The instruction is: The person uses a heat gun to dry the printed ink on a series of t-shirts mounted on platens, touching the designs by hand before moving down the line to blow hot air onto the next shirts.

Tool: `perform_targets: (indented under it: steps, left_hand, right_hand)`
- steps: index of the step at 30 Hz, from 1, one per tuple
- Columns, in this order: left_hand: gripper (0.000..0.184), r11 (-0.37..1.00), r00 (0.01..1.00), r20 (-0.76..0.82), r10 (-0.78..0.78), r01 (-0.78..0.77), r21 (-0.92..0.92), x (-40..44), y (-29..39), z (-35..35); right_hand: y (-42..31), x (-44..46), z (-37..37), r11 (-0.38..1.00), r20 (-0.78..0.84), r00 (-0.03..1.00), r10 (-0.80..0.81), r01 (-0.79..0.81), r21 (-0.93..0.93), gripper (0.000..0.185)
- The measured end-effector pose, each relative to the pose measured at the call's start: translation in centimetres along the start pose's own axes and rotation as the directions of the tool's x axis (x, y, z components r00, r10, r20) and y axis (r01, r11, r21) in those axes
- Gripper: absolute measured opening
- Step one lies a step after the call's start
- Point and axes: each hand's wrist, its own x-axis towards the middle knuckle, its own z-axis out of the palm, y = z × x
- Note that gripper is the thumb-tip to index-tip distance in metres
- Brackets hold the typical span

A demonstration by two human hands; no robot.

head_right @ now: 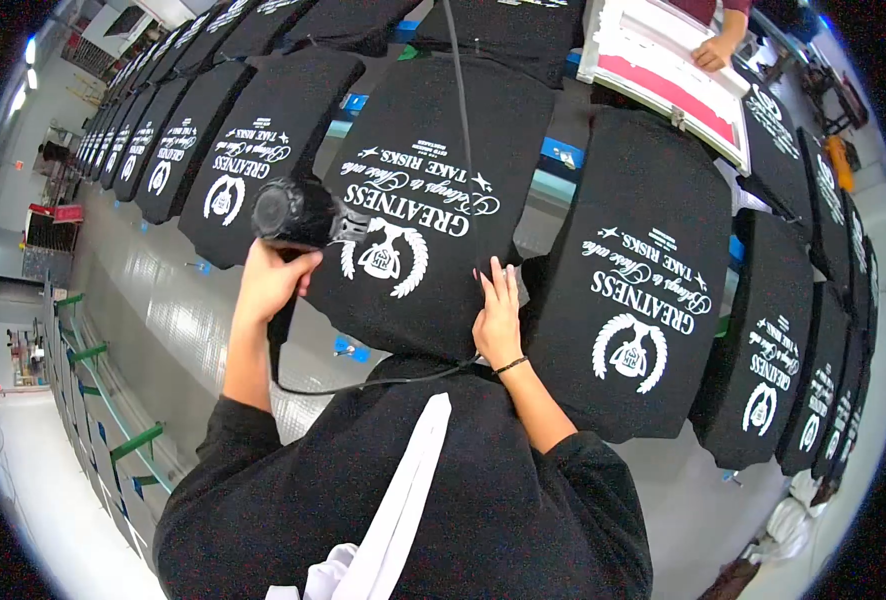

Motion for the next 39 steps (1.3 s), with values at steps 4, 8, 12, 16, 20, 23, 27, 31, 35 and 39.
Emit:
perform_targets:
  steps: [4,8,12,16,20,23,27,31,35,39]
  left_hand:
    - [0.011,0.998,0.979,0.202,0.034,-0.023,-0.057,0.6,1.8,2.9]
    - [0.011,0.997,0.947,0.322,-0.001,0.025,-0.071,-1.6,1.9,3.2]
    - [0.014,0.991,0.956,0.29,-0.049,0.084,-0.107,-4.0,0.9,0.9]
    - [0.017,0.993,0.983,0.144,-0.112,0.114,-0.005,-3.7,0.2,-1.2]
    - [0.009,0.998,0.997,0.066,-0.036,0.04,-0.053,-1.7,0.9,0.0]
    - [0.01,0.998,0.984,0.17,-0.051,0.058,-0.036,-1.1,1.1,0.5]
    - [0.012,0.994,0.964,0.261,-0.06,0.081,-0.07,-2.2,1.3,-0.2]
    - [0.025,0.997,0.989,0.133,-0.07,0.072,-0.012,-1.5,0.9,-0.4]
    - [0.029,0.999,0.996,0.087,-0.036,0.036,0.002,0.8,0.5,1.5]
    - [0.018,0.995,0.967,0.249,-0.049,0.068,-0.068,-0.7,1.1,2.6]
  right_hand:
    - [0.1,0.0,-0.8,1.0,-0.022,1.0,0.0,0.0,-0.024,0.054]
    - [1.5,-0.5,-0.1,1.0,-0.053,0.998,0.016,-0.017,-0.022,0.057]
    - [1.0,-0.4,0.0,0.999,-0.034,0.999,0.036,-0.036,-0.004,0.059]
    - [0.3,0.1,0.0,0.999,0.011,0.999,0.034,-0.033,-0.044,0.061]
    - [0.2,0.4,0.1,0.998,0.02,0.999,0.026,-0.025,-0.059,0.061]
    - [0.5,0.6,0.0,0.998,0.026,0.999,0.046,-0.045,-0.045,0.06]
    - [1.2,0.4,0.2,0.998,-0.004,0.999,0.046,-0.047,-0.039,0.06]
    - [0.7,0.3,0.1,0.997,0.01,0.999,0.052,-0.052,-0.056,0.06]
    - [0.5,0.6,0.4,0.998,0.011,0.999,0.042,-0.041,-0.042,0.06]
    - [0.7,0.8,0.0,0.995,0.029,0.998,0.051,-0.048,-0.085,0.061]
